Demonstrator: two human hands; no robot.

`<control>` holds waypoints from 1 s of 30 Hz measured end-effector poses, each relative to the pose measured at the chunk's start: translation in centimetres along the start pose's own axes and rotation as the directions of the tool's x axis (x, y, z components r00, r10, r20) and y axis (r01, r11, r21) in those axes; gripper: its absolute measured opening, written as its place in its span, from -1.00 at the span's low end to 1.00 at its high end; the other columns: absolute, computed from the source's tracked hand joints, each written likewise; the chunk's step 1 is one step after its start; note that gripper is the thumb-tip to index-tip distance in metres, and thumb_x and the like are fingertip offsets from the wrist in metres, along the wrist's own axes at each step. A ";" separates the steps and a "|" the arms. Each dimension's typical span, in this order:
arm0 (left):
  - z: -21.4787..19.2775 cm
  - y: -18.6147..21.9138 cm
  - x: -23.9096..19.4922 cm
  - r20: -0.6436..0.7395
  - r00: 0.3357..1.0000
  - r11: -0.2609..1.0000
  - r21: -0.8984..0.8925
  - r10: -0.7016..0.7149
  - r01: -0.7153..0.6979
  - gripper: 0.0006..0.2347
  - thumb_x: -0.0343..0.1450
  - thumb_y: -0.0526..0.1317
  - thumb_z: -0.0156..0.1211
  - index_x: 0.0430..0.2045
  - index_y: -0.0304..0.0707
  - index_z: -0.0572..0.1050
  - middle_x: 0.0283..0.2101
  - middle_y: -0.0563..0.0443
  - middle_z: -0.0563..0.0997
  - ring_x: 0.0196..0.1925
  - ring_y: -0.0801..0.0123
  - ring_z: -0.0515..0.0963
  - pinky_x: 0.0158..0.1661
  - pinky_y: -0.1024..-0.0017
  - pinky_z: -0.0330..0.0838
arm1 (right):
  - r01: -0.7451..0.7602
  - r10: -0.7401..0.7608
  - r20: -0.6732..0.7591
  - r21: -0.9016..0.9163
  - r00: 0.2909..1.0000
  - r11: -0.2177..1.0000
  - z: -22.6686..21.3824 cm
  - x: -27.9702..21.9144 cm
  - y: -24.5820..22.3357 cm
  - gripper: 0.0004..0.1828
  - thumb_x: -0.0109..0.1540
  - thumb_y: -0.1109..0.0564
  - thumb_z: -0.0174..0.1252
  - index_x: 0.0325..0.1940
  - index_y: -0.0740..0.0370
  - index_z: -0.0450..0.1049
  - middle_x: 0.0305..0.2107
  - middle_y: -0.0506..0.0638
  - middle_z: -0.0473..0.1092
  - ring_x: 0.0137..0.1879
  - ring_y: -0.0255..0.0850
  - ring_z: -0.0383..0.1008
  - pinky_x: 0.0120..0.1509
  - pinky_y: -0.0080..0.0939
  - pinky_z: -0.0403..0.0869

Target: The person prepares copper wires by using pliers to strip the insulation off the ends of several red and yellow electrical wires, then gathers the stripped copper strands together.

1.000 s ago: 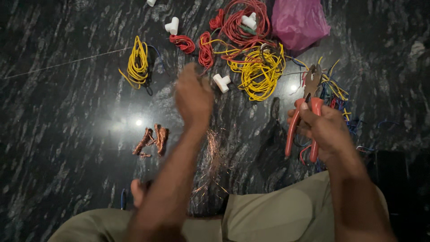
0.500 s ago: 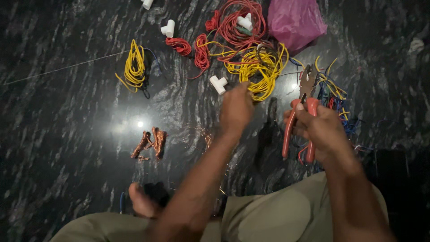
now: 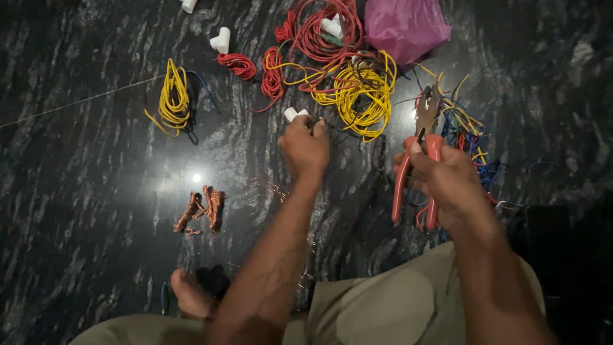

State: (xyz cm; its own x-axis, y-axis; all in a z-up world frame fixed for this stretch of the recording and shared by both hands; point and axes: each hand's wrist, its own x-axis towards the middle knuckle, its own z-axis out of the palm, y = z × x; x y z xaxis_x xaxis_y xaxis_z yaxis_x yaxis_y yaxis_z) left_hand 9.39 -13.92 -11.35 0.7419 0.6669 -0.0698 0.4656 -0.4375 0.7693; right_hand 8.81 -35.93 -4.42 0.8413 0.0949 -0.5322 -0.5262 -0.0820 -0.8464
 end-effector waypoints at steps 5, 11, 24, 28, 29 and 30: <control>0.4 0.1 0.4 0.070 0.997 0.999 -0.034 0.044 -0.042 -0.79 0.28 -0.16 0.34 -0.27 -0.15 0.67 -0.32 -0.13 0.71 -0.24 0.00 0.71 -0.17 0.15 0.54 | -0.013 0.013 -0.012 -0.010 1.000 1.000 0.2 -0.3 -0.3 -0.65 0.34 0.04 0.05 0.11 0.31 0.43 -0.15 0.12 0.51 -0.08 -0.11 0.59 0.04 -0.06 0.58; 1.5 0.4 1.2 0.050 0.998 0.999 -0.031 0.032 -0.030 -0.84 0.33 -0.15 0.36 -0.39 -0.26 0.65 -0.36 -0.12 0.71 -0.30 0.09 0.71 -0.21 0.19 0.55 | -0.018 0.018 -0.022 0.010 1.000 1.000 0.0 -0.2 -0.2 -0.66 0.34 0.04 0.05 0.09 0.29 0.43 -0.17 0.12 0.51 -0.10 -0.10 0.59 0.02 -0.05 0.58; -7.8 0.7 -1.8 0.146 0.925 0.865 -0.427 0.352 -0.262 -0.81 0.41 -0.31 0.27 -0.14 -0.41 0.57 -0.30 0.00 0.71 -0.29 0.42 0.67 -0.25 0.48 0.55 | 0.030 -0.032 0.040 0.037 0.999 0.999 0.7 -0.7 1.7 -0.70 0.28 0.03 0.19 -0.06 0.33 0.46 -0.25 0.08 0.52 -0.15 -0.12 0.59 -0.05 -0.03 0.60; -17.5 0.1 -4.0 0.218 0.841 0.849 -0.325 0.496 -0.417 -0.83 0.45 -0.27 0.24 -0.17 -0.39 0.59 -0.29 0.01 0.68 -0.31 0.48 0.65 -0.25 0.49 0.53 | 0.007 -0.008 0.030 0.019 1.000 1.000 1.7 -1.3 3.4 -0.68 0.29 0.01 0.19 -0.08 0.35 0.47 -0.29 0.04 0.50 -0.18 -0.17 0.57 -0.07 -0.07 0.61; -19.5 -0.4 -4.6 0.159 0.797 0.807 -0.222 0.583 -0.547 -0.84 0.45 -0.27 0.28 -0.18 -0.40 0.61 -0.26 -0.01 0.67 -0.29 0.48 0.65 -0.23 0.47 0.52 | 0.021 -0.022 0.063 0.017 0.998 1.000 2.3 -1.6 3.9 -0.69 0.31 0.03 0.19 -0.11 0.38 0.43 -0.32 0.05 0.48 -0.21 -0.15 0.54 -0.12 -0.07 0.57; -20.8 -0.9 -5.3 0.155 0.790 0.800 -0.227 0.593 -0.556 -0.84 0.45 -0.27 0.28 -0.18 -0.40 0.61 -0.26 -0.01 0.67 -0.29 0.48 0.65 -0.23 0.47 0.52 | 0.036 -0.037 0.095 0.012 0.995 0.999 2.7 -1.9 4.2 -0.69 0.32 0.04 0.19 -0.13 0.41 0.40 -0.35 0.07 0.46 -0.25 -0.13 0.52 -0.17 -0.07 0.53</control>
State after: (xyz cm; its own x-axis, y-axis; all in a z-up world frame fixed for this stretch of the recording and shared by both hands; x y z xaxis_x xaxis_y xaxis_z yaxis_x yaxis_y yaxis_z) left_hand -5.00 -4.50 1.50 0.9371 0.1740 0.3027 -0.1495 -0.5836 0.7982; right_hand 4.64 -33.82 -7.00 0.8445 0.1916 -0.5002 -0.4973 -0.0666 -0.8650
